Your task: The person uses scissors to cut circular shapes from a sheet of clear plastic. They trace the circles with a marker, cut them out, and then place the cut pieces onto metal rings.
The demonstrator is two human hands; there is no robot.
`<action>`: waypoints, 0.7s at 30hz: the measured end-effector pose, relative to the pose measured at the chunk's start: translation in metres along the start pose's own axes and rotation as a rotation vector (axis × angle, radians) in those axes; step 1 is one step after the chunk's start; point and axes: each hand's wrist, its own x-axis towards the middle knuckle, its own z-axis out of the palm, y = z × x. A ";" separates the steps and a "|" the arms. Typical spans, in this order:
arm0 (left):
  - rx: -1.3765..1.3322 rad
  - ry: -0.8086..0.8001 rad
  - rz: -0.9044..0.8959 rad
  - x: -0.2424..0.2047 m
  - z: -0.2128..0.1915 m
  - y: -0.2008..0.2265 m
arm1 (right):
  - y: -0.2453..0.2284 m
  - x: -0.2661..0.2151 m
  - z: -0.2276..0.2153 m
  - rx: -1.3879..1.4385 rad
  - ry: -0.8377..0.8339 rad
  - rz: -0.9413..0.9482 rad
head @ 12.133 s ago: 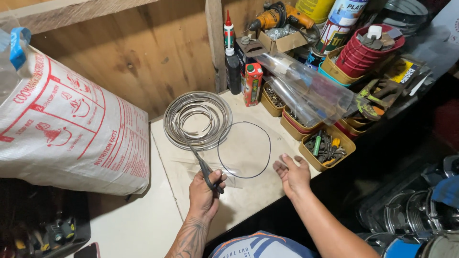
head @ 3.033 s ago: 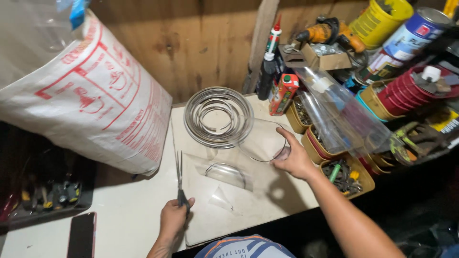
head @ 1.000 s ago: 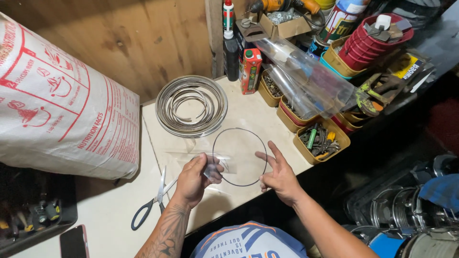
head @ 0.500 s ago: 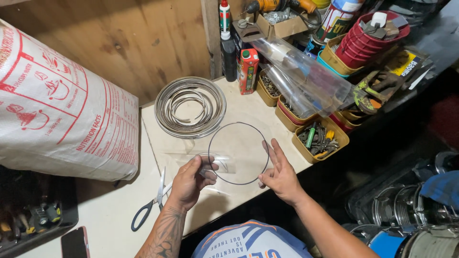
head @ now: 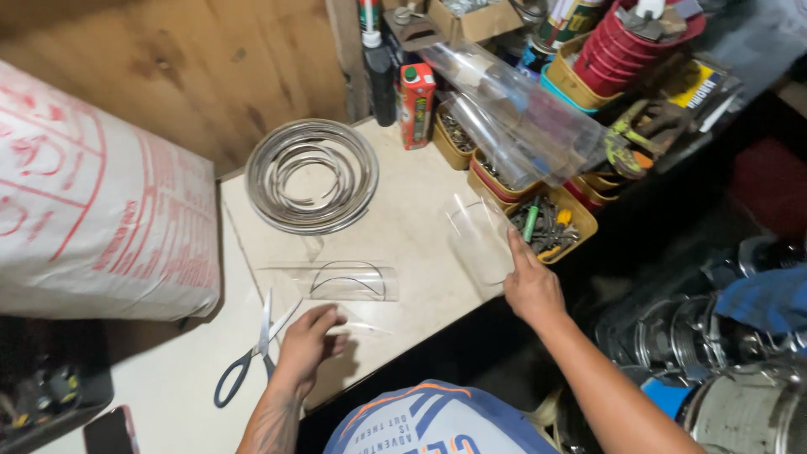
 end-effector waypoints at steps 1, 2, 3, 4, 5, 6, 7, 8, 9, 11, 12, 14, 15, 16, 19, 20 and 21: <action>0.006 -0.008 -0.005 -0.006 -0.003 0.000 | 0.002 0.000 -0.007 -0.003 0.001 0.011; -0.005 0.018 -0.018 -0.011 -0.006 0.000 | 0.004 0.000 -0.013 -0.046 0.003 -0.034; -0.016 0.047 -0.032 -0.018 -0.010 0.000 | 0.006 0.000 -0.019 -0.087 0.003 -0.080; -0.010 0.042 -0.037 -0.019 -0.012 -0.003 | 0.014 -0.001 -0.018 -0.088 0.002 -0.072; 0.062 0.085 -0.063 -0.020 -0.014 -0.005 | 0.022 0.002 -0.015 -0.138 0.040 -0.139; 0.134 0.128 -0.088 -0.021 -0.018 -0.006 | 0.028 0.004 -0.013 -0.187 0.079 -0.206; 0.129 0.136 -0.085 -0.016 -0.019 -0.012 | 0.030 0.010 -0.017 -0.183 0.079 -0.214; 0.134 0.145 -0.078 -0.011 -0.020 -0.018 | 0.031 0.015 -0.020 -0.320 0.100 -0.254; 0.140 0.153 -0.077 -0.007 -0.022 -0.025 | 0.032 0.016 -0.023 -0.458 0.117 -0.291; 0.225 0.140 -0.074 -0.002 -0.022 -0.033 | 0.026 0.027 -0.031 -0.580 0.141 -0.355; 0.311 0.120 -0.069 0.002 -0.021 -0.036 | 0.024 0.033 -0.037 -0.706 0.169 -0.413; 0.376 0.111 -0.068 -0.003 -0.007 -0.033 | 0.030 0.054 -0.030 -0.605 0.085 -0.389; 0.436 0.100 -0.066 -0.004 0.001 -0.031 | 0.032 0.066 -0.028 -0.505 0.002 -0.367; 0.436 0.101 -0.062 0.000 0.004 -0.036 | -0.017 0.065 -0.059 -0.504 0.007 -0.367; 0.858 0.018 0.370 0.003 0.022 -0.045 | -0.104 0.055 -0.112 -0.017 -0.496 0.317; 0.964 -0.009 0.870 -0.002 0.033 -0.041 | -0.089 0.053 -0.085 0.080 -0.457 0.273; 1.041 -0.036 1.375 -0.007 0.042 -0.038 | -0.075 0.050 -0.057 0.177 -0.419 0.228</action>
